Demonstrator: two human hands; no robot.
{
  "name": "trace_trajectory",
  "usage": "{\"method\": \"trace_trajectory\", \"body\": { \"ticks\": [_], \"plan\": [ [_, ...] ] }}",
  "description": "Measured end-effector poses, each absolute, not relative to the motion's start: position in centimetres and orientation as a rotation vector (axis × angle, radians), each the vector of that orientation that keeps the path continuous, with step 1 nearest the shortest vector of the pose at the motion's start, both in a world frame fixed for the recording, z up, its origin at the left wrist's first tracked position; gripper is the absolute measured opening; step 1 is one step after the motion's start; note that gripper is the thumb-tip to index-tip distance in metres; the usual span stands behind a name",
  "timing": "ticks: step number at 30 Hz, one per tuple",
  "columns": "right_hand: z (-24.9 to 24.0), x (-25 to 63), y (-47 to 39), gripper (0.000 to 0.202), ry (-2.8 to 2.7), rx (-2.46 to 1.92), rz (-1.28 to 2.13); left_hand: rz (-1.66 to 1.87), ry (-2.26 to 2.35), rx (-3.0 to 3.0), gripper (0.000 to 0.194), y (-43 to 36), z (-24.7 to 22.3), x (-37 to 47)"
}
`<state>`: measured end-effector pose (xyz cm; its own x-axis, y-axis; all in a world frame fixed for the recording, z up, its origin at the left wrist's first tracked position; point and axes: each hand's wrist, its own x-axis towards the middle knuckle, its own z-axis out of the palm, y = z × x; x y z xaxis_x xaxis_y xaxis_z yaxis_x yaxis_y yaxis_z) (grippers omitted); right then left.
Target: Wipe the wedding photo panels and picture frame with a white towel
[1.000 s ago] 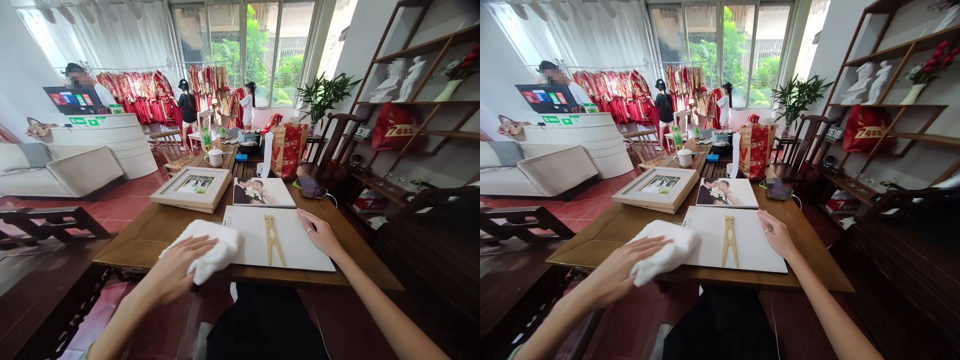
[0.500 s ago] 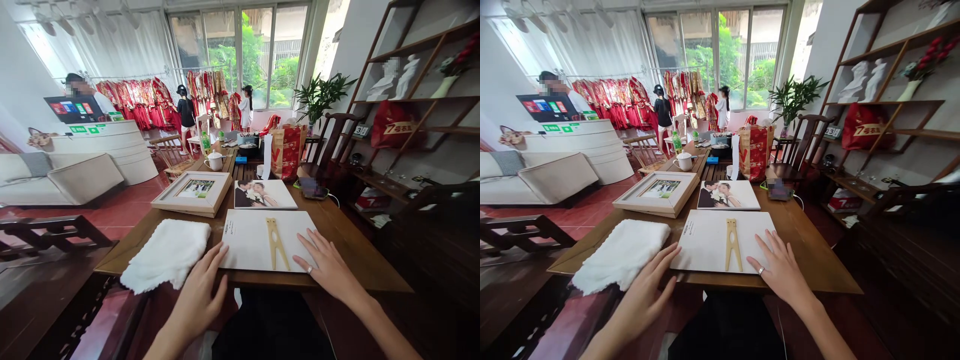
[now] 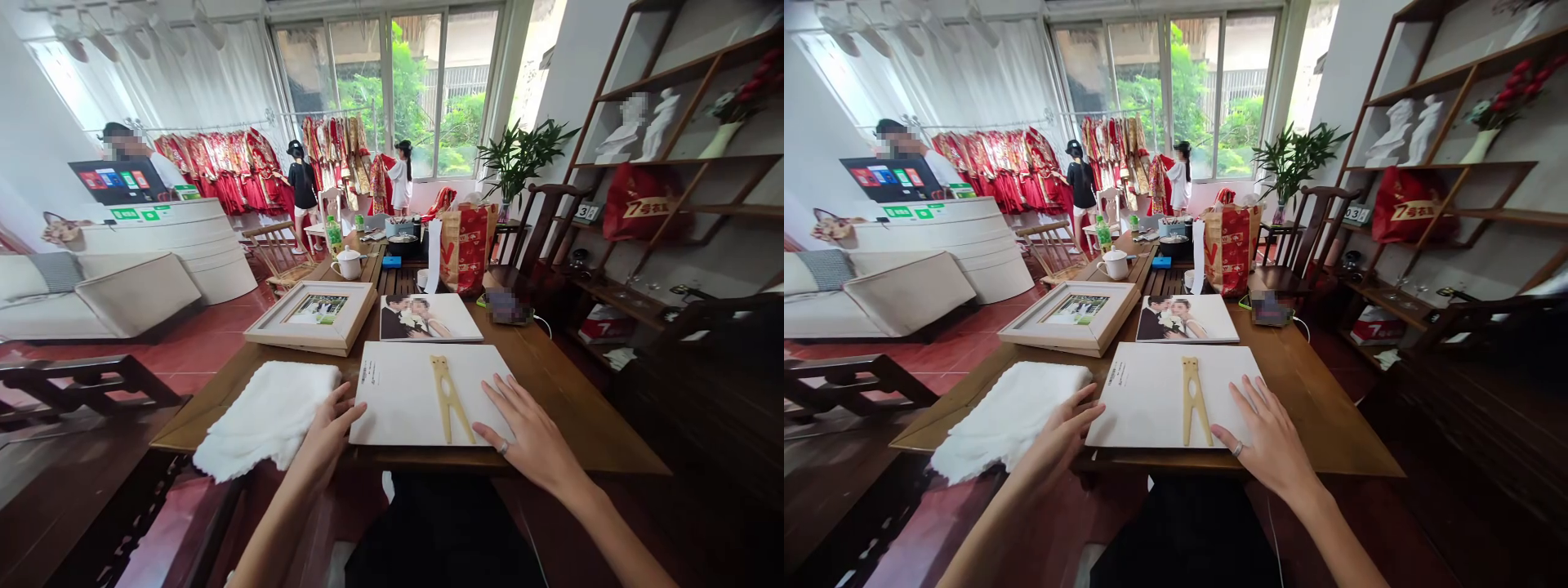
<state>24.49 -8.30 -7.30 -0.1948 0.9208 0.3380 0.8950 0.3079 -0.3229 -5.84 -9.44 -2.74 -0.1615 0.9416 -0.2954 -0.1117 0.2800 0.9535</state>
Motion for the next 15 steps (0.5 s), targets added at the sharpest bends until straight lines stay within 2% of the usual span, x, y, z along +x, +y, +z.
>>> {"method": "trace_trajectory", "body": {
  "ticks": [3,6,11,15],
  "plan": [
    [-6.4,24.6,-8.9,0.073,-2.221,-1.541,0.143,1.120,1.285,0.752,0.070,-10.5,-2.6,-6.4],
    [-5.2,23.4,-10.2,0.088,-2.334,-1.347,0.144,1.063,1.206,0.795,0.066,-11.7,-1.7,-6.7],
    [-4.9,19.6,-12.1,0.080,-2.318,-1.061,-0.082,1.119,1.197,0.851,0.065,-13.6,0.8,-6.0],
    [-5.2,18.0,-12.4,0.080,-2.180,-0.974,-0.290,1.226,1.214,0.888,0.054,-14.9,1.6,-5.1]
  ]
}}
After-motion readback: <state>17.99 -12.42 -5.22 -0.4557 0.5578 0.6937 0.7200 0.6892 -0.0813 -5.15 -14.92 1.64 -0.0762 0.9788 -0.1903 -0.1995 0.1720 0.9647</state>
